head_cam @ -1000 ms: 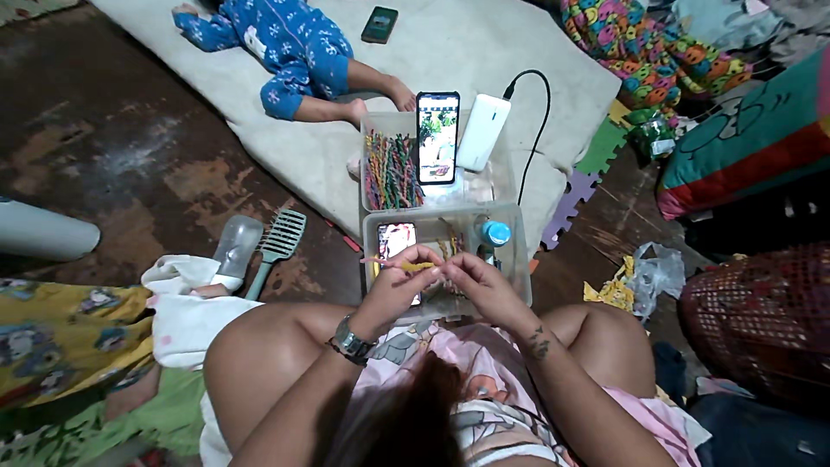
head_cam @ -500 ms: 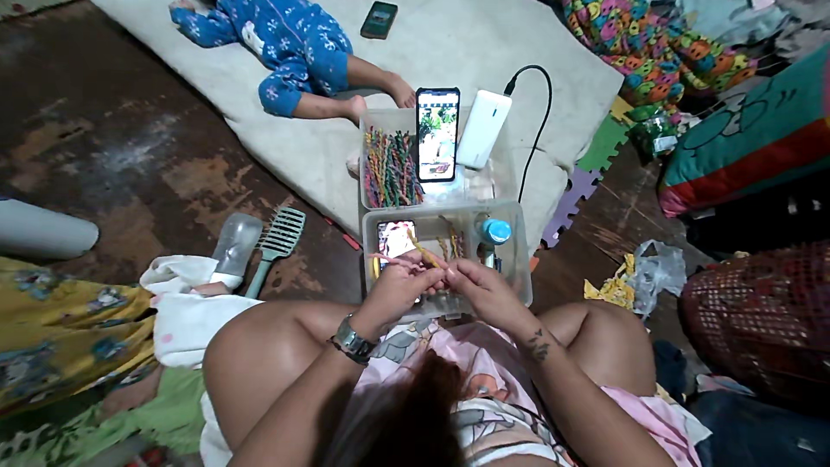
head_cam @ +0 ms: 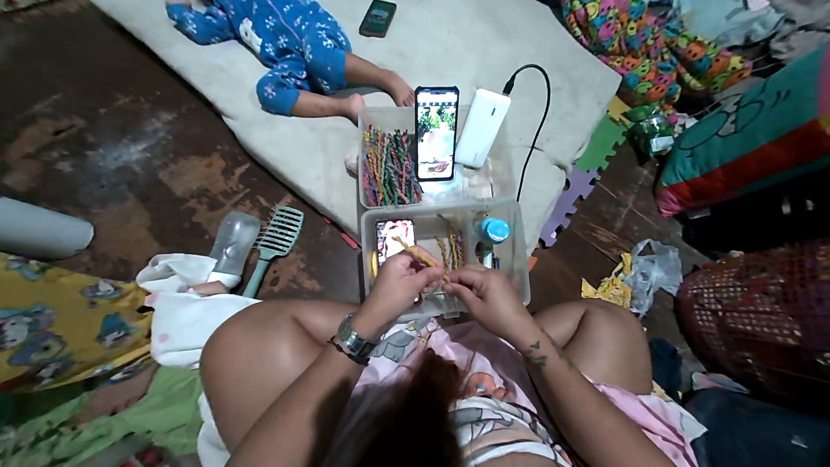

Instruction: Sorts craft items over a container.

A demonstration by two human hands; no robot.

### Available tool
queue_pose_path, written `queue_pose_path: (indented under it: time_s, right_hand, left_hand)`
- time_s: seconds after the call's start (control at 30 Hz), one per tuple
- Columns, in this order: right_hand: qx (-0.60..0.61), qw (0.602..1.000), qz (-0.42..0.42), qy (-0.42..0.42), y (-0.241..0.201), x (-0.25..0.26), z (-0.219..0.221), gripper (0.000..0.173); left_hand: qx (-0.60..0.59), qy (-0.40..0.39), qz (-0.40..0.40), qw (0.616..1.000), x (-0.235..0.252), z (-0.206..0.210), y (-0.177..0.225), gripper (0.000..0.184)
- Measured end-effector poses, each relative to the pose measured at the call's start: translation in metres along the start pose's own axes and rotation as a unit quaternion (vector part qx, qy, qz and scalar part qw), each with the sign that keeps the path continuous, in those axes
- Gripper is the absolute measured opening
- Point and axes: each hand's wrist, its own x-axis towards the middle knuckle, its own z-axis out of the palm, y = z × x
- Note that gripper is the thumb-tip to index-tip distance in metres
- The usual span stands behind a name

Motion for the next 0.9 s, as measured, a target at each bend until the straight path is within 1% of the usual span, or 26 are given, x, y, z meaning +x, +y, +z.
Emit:
queue_pose_path:
  time_s: [0.07, 0.13, 0.23, 0.3, 0.4, 0.47, 0.57, 0.6, 0.67, 0.73, 0.8, 0.83, 0.9]
  right_hand:
    - [-0.008, 1.000, 0.014, 0.007, 0.002, -0.001, -0.003, 0.023]
    - [-0.024, 0.999, 0.046, 0.012, 0.007, 0.000, -0.006, 0.022]
    - [-0.044, 0.989, 0.143, -0.016, 0.014, 0.002, -0.013, 0.023]
    - [-0.051, 0.981, 0.186, -0.013, 0.019, 0.004, -0.012, 0.024]
    - [-0.067, 0.969, 0.235, -0.016, 0.016, 0.009, -0.006, 0.025]
    - [-0.085, 0.959, 0.267, -0.044, 0.013, 0.015, 0.000, 0.029]
    - [-0.147, 0.928, 0.309, -0.146, 0.010, 0.024, 0.004, 0.047]
    - [-0.162, 0.920, 0.310, -0.174, 0.008, 0.027, 0.005, 0.050]
    - [-0.171, 0.925, 0.277, -0.198, 0.006, 0.032, 0.005, 0.047]
    - [-0.167, 0.943, 0.195, -0.211, 0.009, 0.038, 0.009, 0.038]
    - [-0.170, 0.952, 0.104, -0.233, 0.018, 0.047, 0.019, 0.031]
    - [-0.175, 0.949, 0.067, -0.253, 0.023, 0.052, 0.025, 0.029]
    - [-0.199, 0.931, 0.023, -0.306, 0.034, 0.062, 0.036, 0.028]
  left_hand:
    - [-0.007, 0.047, 0.002, 0.999, 0.001, -0.004, 0.004, 0.005]
    - [-0.025, 0.111, 0.006, 0.994, 0.002, -0.011, 0.007, 0.006]
    - [-0.073, 0.203, 0.031, 0.976, 0.006, -0.027, 0.009, 0.005]
    - [-0.111, 0.232, 0.052, 0.965, 0.007, -0.038, 0.011, 0.007]
    - [-0.127, 0.248, 0.054, 0.959, 0.008, -0.042, 0.009, 0.007]
    - [-0.124, 0.236, 0.045, 0.963, 0.010, -0.039, 0.005, 0.005]
    - [-0.123, 0.215, 0.037, 0.968, 0.010, -0.037, 0.004, 0.006]
    - [-0.122, 0.211, 0.037, 0.969, 0.009, -0.037, 0.005, 0.006]
    - [-0.114, 0.208, 0.037, 0.971, 0.008, -0.040, 0.007, 0.007]
    - [-0.110, 0.214, 0.036, 0.970, 0.008, -0.042, 0.008, 0.009]
    - [-0.113, 0.215, 0.034, 0.969, 0.007, -0.042, 0.009, 0.009]
    - [-0.115, 0.215, 0.032, 0.969, 0.007, -0.042, 0.009, 0.009]
    - [-0.118, 0.217, 0.031, 0.969, 0.007, -0.042, 0.011, 0.009]
